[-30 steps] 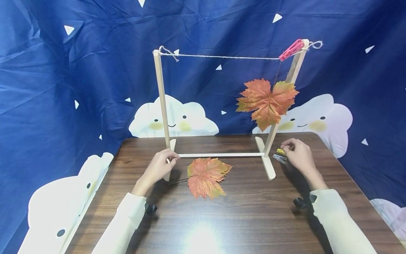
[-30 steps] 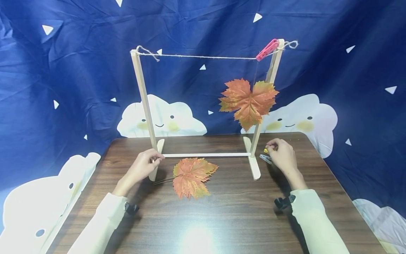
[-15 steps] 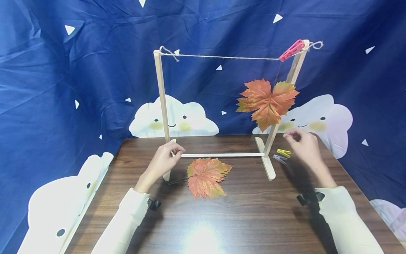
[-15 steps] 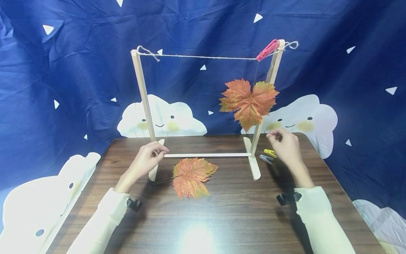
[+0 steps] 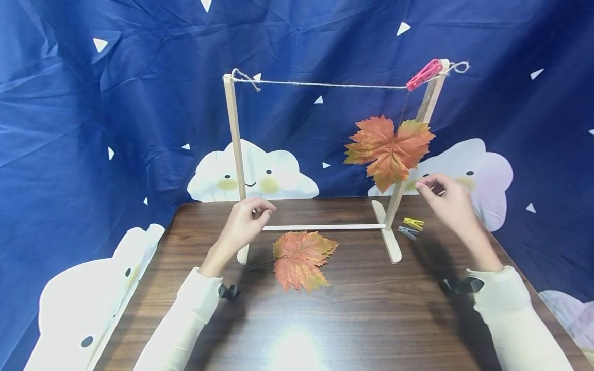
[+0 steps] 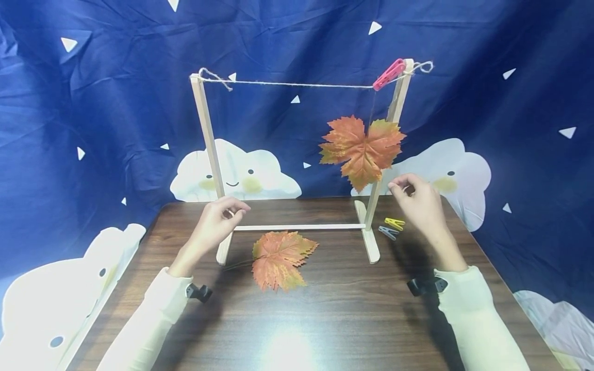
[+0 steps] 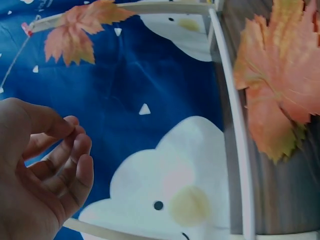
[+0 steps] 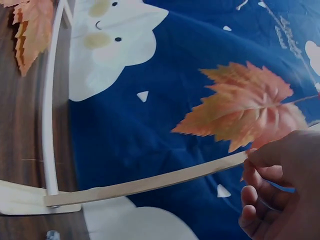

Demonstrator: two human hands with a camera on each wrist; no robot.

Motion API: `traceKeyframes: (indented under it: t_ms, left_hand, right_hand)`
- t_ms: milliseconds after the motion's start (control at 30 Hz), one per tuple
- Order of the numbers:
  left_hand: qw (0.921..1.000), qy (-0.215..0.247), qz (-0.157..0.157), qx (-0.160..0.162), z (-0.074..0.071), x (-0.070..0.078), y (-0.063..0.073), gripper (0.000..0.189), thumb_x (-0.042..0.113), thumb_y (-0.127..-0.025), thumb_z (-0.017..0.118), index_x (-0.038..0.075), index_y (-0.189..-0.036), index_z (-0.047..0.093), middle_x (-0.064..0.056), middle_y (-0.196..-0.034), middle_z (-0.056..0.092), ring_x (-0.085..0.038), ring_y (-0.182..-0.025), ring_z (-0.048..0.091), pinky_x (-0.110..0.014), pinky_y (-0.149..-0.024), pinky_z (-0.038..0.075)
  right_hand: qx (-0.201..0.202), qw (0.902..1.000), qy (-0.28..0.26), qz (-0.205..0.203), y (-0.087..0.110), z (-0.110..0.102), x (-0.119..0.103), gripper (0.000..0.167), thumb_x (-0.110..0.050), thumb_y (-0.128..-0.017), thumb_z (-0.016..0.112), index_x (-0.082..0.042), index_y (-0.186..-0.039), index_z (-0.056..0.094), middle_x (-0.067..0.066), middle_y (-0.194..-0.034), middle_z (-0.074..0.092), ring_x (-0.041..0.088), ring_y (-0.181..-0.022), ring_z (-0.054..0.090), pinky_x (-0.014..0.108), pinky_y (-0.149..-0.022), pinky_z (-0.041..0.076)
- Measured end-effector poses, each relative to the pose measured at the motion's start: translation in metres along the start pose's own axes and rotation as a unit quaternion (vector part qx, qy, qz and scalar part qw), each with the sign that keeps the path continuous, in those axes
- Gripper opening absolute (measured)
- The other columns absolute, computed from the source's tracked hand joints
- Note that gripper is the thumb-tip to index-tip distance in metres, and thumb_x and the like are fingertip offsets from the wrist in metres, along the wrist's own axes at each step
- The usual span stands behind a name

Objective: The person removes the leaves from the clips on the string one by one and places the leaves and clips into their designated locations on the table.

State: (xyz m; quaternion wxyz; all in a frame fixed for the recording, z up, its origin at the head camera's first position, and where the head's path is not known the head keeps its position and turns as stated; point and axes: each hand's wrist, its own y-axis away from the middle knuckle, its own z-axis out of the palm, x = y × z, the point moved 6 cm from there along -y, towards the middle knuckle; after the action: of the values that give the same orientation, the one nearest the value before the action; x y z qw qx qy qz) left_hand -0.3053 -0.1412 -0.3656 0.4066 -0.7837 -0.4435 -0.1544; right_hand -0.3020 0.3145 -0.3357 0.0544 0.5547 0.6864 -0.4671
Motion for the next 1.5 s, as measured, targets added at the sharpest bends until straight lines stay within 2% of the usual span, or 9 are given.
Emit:
traceKeyframes:
  t_ms: [67,267,467,700,900,1100,1267,1433,1500]
  left_hand:
    - [1.0000,0.003,-0.001,0.001,-0.001,0.004,-0.004,0.015,-0.001,-0.095,0.068,0.007,-0.101,0.080,-0.006,-0.094,0.076,-0.017,-0.079,0.061,-0.035,-0.073,0.054]
    - [0.9999,0.013,0.001,0.003,0.000,0.020,-0.016,0.014,0.001,-0.095,0.068,0.005,-0.103,0.079,-0.009,-0.094,0.075,-0.019,-0.081,0.064,-0.035,-0.075,0.055]
    - [0.9988,0.033,0.031,0.017,0.003,0.043,-0.035,0.013,0.002,-0.095,0.068,0.006,-0.100,0.079,-0.008,-0.098,0.077,-0.019,-0.087,0.066,-0.043,-0.078,0.061]
    - [0.9971,0.052,0.054,0.013,0.010,0.071,-0.060,0.014,0.001,-0.095,0.066,0.004,-0.100,0.079,-0.009,-0.097,0.077,-0.019,-0.083,0.069,-0.034,-0.074,0.060]
    - [0.9956,0.068,0.064,0.007,0.014,0.096,-0.083,0.014,0.004,-0.098,0.065,0.004,-0.104,0.077,-0.008,-0.095,0.077,-0.018,-0.081,0.068,-0.031,-0.076,0.058]
    - [0.9950,0.082,0.057,0.008,0.020,0.118,-0.107,0.010,0.009,-0.100,0.068,0.005,-0.107,0.075,-0.006,-0.093,0.076,-0.016,-0.076,0.064,-0.024,-0.072,0.049]
    - [0.9932,0.106,0.045,0.021,0.025,0.132,-0.124,0.007,0.014,-0.100,0.072,0.008,-0.104,0.071,-0.005,-0.093,0.074,-0.014,-0.080,0.066,-0.023,-0.075,0.053]
    - [0.9924,0.117,0.031,0.022,0.030,0.147,-0.141,0.007,0.016,-0.101,0.071,0.010,-0.101,0.072,-0.003,-0.090,0.074,-0.013,-0.079,0.067,-0.024,-0.072,0.053]
    - [0.9927,0.118,0.017,0.019,0.032,0.152,-0.149,0.006,0.016,-0.101,0.070,0.010,-0.102,0.072,-0.002,-0.089,0.075,-0.012,-0.078,0.067,-0.024,-0.071,0.052]
  right_hand:
    - [0.003,1.0000,0.003,-0.006,-0.004,-0.003,-0.005,0.016,-0.011,-0.098,0.075,0.003,-0.105,0.076,-0.035,-0.078,0.056,-0.015,-0.070,0.051,0.005,-0.067,0.039]
    - [0.006,0.9994,0.031,-0.015,-0.016,-0.011,-0.024,0.018,-0.018,-0.098,0.076,-0.002,-0.105,0.077,-0.021,-0.077,0.061,-0.014,-0.068,0.050,0.007,-0.064,0.038]
    - [0.003,0.9997,0.017,-0.015,-0.031,-0.020,-0.045,0.016,-0.020,-0.099,0.076,-0.004,-0.103,0.077,-0.033,-0.072,0.055,-0.008,-0.064,0.051,0.010,-0.059,0.038]
    - [0.013,0.9997,0.016,-0.010,-0.052,-0.037,-0.067,0.019,-0.024,-0.099,0.077,-0.006,-0.105,0.078,-0.038,-0.074,0.055,-0.006,-0.064,0.052,0.010,-0.058,0.038]
    - [0.031,0.9992,0.017,-0.018,-0.068,-0.050,-0.088,0.022,-0.025,-0.099,0.075,-0.005,-0.106,0.077,-0.036,-0.074,0.055,-0.002,-0.066,0.048,0.014,-0.061,0.036]
    - [0.031,0.9993,0.016,-0.017,-0.084,-0.057,-0.101,0.025,-0.029,-0.099,0.074,-0.005,-0.108,0.077,-0.036,-0.072,0.056,-0.003,-0.066,0.049,0.016,-0.062,0.036]
    - [0.035,0.9992,0.008,-0.019,-0.097,-0.063,-0.109,0.019,-0.028,-0.098,0.074,-0.010,-0.103,0.078,-0.040,-0.073,0.057,-0.009,-0.067,0.051,0.015,-0.065,0.036]
    - [0.034,0.9992,0.007,-0.019,-0.109,-0.069,-0.117,0.011,-0.029,-0.098,0.074,-0.018,-0.101,0.078,-0.040,-0.077,0.058,-0.007,-0.070,0.051,0.017,-0.069,0.035]
    - [0.036,0.9991,0.002,-0.021,-0.114,-0.071,-0.121,0.002,-0.028,-0.097,0.075,-0.026,-0.098,0.076,-0.039,-0.077,0.058,-0.006,-0.070,0.050,0.017,-0.069,0.035]
